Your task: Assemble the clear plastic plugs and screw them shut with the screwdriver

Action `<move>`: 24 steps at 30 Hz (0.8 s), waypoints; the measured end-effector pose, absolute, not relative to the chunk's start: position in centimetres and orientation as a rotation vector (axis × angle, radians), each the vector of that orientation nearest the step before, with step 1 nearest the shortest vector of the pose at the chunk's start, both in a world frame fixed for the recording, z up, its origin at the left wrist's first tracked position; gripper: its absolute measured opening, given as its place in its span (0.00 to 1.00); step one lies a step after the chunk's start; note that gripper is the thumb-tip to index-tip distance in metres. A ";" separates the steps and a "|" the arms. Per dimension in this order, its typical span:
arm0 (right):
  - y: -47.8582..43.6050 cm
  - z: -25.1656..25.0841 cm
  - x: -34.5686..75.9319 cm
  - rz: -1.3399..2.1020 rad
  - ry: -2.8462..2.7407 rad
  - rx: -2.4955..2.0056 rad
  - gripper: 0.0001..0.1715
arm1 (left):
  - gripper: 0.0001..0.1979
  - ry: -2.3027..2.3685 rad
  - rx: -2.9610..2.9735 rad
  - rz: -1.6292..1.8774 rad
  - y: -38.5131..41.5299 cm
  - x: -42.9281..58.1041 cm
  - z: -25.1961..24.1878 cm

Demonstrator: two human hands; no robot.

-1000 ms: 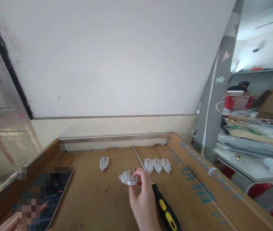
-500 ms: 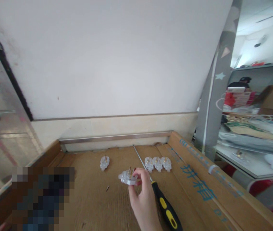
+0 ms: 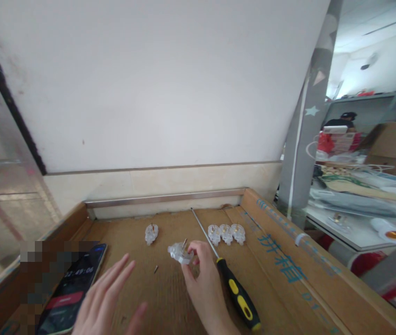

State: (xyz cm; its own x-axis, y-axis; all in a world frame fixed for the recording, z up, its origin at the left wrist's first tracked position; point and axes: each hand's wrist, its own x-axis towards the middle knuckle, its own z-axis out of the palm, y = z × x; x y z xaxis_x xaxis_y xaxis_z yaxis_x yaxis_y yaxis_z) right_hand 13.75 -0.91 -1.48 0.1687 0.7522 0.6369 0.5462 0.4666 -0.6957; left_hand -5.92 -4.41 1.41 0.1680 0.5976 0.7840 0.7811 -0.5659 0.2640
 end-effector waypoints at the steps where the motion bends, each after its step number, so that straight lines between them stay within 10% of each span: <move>1: -0.9 -1.5 13.7 0.226 -1.521 -1.175 0.15 | 0.27 -1.337 -2.294 -1.319 -3.7 -4.9 1.4; 15: -1.4 -1.7 13.3 0.420 -1.530 -1.115 0.27 | 0.10 -1.604 -2.636 -1.615 -0.8 -0.8 -1.0; 24: -1.8 -0.4 13.3 0.490 -1.564 -1.115 0.15 | 0.15 -1.529 -2.542 -1.689 -0.4 -0.8 -1.6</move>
